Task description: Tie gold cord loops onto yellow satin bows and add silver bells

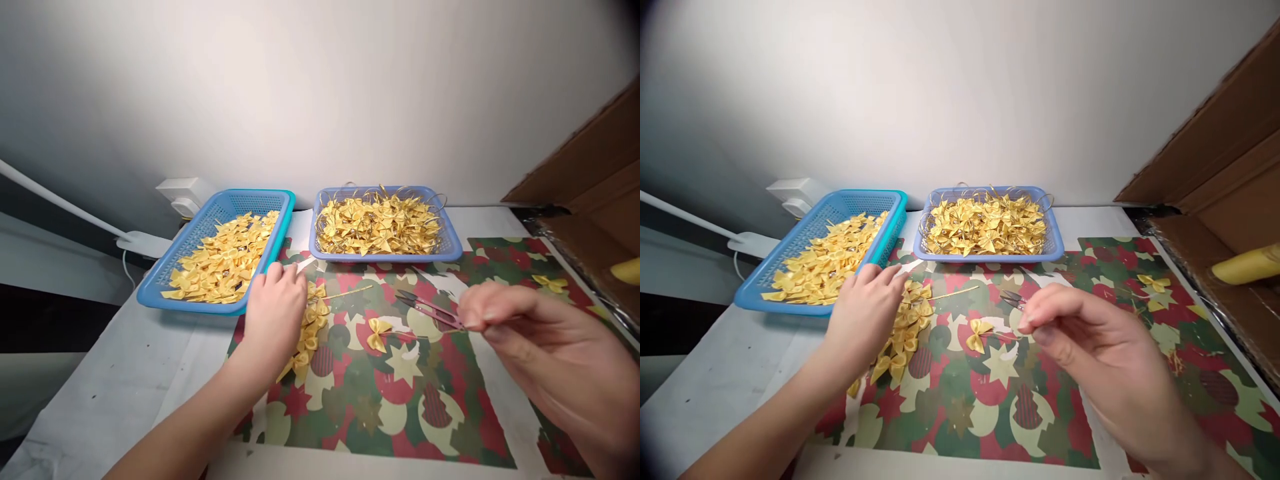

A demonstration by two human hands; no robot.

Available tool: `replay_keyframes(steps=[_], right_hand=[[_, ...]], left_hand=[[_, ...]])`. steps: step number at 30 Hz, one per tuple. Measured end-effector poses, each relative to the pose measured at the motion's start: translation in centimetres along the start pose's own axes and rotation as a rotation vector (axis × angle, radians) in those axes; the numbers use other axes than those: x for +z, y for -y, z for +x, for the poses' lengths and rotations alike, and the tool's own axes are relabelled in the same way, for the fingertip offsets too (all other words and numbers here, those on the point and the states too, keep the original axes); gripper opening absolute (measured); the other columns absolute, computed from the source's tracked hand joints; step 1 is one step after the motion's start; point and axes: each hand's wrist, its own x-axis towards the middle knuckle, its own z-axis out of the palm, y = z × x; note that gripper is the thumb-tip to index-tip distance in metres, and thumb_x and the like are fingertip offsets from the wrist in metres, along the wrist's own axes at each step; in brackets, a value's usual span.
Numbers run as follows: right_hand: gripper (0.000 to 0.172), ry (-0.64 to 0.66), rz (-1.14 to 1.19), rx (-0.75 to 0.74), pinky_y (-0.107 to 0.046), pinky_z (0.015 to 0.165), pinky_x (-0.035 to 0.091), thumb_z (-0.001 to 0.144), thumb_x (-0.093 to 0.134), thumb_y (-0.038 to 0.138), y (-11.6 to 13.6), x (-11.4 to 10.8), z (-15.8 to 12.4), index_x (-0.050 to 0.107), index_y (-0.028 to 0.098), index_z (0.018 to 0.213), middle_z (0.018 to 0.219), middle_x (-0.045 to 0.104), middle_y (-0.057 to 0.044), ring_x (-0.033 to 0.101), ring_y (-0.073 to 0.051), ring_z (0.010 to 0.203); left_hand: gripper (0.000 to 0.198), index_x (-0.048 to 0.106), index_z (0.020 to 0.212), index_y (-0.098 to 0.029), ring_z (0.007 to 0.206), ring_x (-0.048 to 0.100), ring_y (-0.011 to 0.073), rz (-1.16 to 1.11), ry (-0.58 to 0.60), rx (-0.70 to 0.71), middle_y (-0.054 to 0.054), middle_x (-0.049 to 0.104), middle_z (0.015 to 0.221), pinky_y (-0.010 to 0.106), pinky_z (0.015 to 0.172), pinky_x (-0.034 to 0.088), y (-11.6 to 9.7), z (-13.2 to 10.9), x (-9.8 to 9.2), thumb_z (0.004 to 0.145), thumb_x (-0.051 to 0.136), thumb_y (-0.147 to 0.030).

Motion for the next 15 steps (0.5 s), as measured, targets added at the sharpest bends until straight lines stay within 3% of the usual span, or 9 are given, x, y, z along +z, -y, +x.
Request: replay_keyframes(steps=[3,7,10,12,15], right_hand=[[0.011,0.123,0.063,0.066,-0.027,0.068,0.059,0.092,0.06,0.025,-0.2,0.1,0.0,0.065,0.032,0.085,0.081,0.06,-0.005,0.061,-0.018,0.082],[0.011,0.149,0.108,0.114,-0.026,0.067,0.058,0.091,0.061,0.028,-0.2,0.2,-0.1,0.066,0.032,0.082,0.083,0.061,-0.004,0.061,-0.018,0.083],[0.011,0.159,0.141,0.127,-0.022,0.065,0.056,0.091,0.062,0.029,-0.3,0.3,0.1,0.066,0.032,0.082,0.081,0.061,-0.003,0.06,-0.016,0.081],[0.01,0.151,0.152,0.144,-0.02,0.065,0.056,0.09,0.064,0.028,-0.4,0.3,0.2,0.067,0.033,0.081,0.081,0.063,-0.002,0.061,-0.015,0.081],[0.008,0.109,0.149,0.195,-0.018,0.069,0.058,0.085,0.069,0.029,-0.5,0.3,0.2,0.069,0.033,0.078,0.082,0.067,0.001,0.065,-0.015,0.083]], left_hand=[[0.041,0.076,0.093,-0.012,0.112,0.053,0.0391,0.165,-0.032,-0.035,0.022,0.065,0.12,0.055,0.086,0.043,1.0,0.4,-0.3,0.086,0.037,0.0],[0.036,0.077,0.078,-0.015,0.122,0.049,0.0382,0.164,-0.052,-0.014,0.019,0.061,0.125,0.052,0.094,0.039,1.7,0.7,0.4,0.083,0.043,-0.001],[0.035,0.077,0.08,-0.017,0.123,0.05,0.0369,0.193,-0.101,0.018,0.017,0.06,0.129,0.051,0.096,0.04,2.3,0.8,0.8,0.083,0.045,-0.002],[0.034,0.077,0.083,-0.017,0.133,0.042,0.0385,0.225,-0.128,0.009,0.016,0.052,0.141,0.054,0.102,0.035,2.7,0.9,1.0,0.082,0.046,-0.003],[0.029,0.078,0.078,-0.014,0.142,0.03,0.0408,0.217,-0.057,-0.056,0.015,0.04,0.153,0.057,0.11,0.027,3.2,1.1,1.3,0.08,0.052,-0.004]])
